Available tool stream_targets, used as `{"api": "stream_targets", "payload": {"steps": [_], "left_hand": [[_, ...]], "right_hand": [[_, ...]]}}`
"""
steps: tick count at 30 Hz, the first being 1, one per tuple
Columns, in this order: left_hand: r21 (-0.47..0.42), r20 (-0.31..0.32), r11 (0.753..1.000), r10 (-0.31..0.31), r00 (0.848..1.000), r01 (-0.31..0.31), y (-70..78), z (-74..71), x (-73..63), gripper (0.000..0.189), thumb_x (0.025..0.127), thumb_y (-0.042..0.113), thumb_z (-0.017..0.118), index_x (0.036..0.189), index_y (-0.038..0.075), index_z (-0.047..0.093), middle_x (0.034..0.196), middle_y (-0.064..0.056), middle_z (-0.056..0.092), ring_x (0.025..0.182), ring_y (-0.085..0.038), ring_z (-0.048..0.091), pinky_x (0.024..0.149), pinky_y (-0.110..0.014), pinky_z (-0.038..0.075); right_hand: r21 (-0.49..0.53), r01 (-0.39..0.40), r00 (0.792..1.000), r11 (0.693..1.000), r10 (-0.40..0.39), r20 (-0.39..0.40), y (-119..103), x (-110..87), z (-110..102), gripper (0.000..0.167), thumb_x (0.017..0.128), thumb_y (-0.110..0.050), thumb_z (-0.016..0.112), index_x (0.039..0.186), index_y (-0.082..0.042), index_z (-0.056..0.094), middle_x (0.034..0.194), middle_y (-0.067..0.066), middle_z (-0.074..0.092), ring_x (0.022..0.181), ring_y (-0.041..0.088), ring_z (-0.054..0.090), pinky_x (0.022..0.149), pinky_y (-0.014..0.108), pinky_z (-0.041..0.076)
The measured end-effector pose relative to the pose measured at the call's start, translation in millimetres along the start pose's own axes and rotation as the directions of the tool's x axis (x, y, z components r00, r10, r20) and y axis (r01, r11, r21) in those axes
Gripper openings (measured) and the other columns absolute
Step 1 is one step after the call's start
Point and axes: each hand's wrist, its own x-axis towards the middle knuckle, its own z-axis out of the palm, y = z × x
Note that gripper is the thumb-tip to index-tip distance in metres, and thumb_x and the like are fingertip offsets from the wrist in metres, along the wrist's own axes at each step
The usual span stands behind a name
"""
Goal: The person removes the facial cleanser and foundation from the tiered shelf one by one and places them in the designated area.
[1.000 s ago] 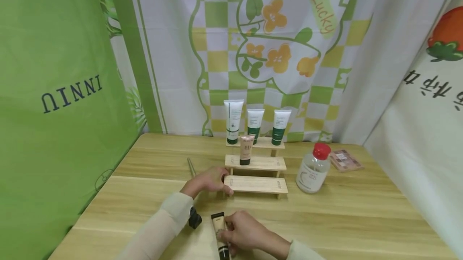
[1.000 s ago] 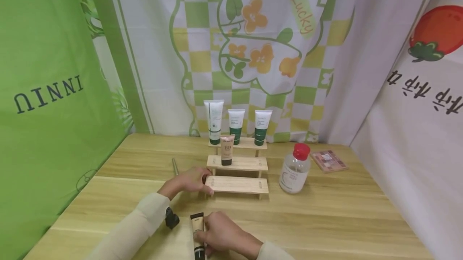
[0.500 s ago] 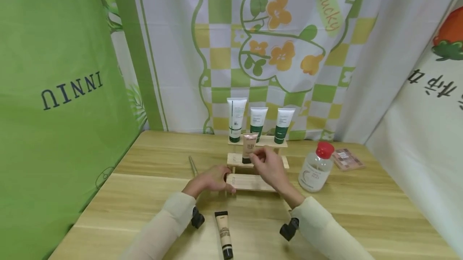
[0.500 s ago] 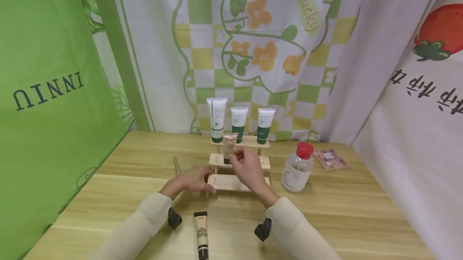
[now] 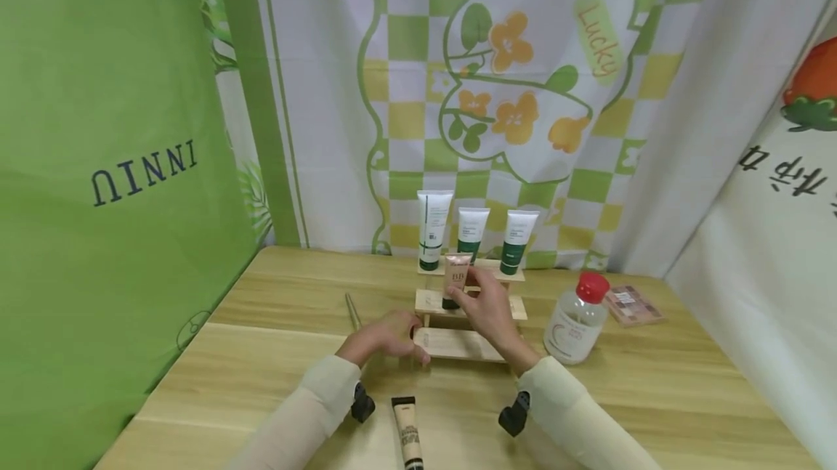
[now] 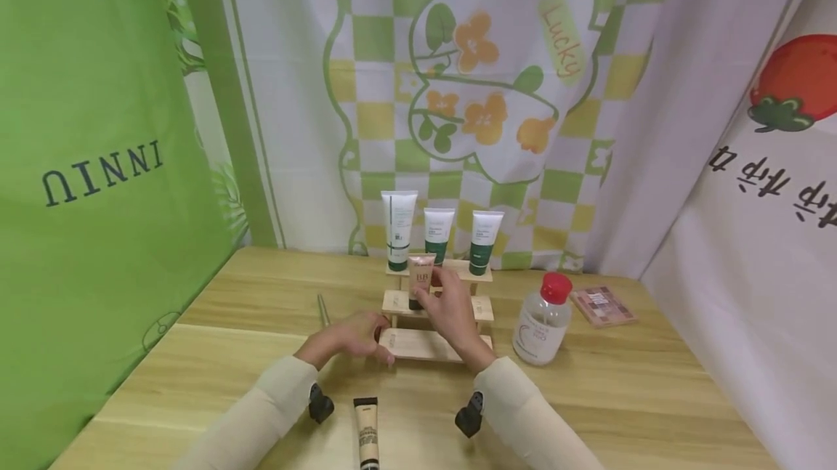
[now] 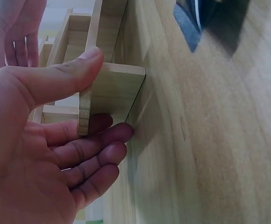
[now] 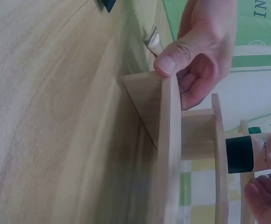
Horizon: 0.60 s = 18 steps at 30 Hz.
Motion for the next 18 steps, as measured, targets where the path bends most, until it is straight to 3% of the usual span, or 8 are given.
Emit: {"api": "stream_targets", "payload": {"steps": [18], "left_hand": [[0.001, -0.010, 1.000, 0.024, 1.000, -0.024, -7.4, 5.3, 6.5, 0.042, 0.074, 0.038, 0.085, 0.097, 0.008, 0.067, 0.081, 0.004, 0.060, 0.073, -0.012, 0.055, 0.069, -0.030, 0.046]], "right_hand": [[0.006, 0.026, 0.997, 1.000, -0.026, -0.066, 4.3, -8.5, 2.2, 0.029, 0.088, -0.019, 0.073, 0.112, -0.004, 0.064, 0.097, 0.010, 0.071, 0.087, 0.022, 0.068, 0.077, 0.039, 0.055]]}}
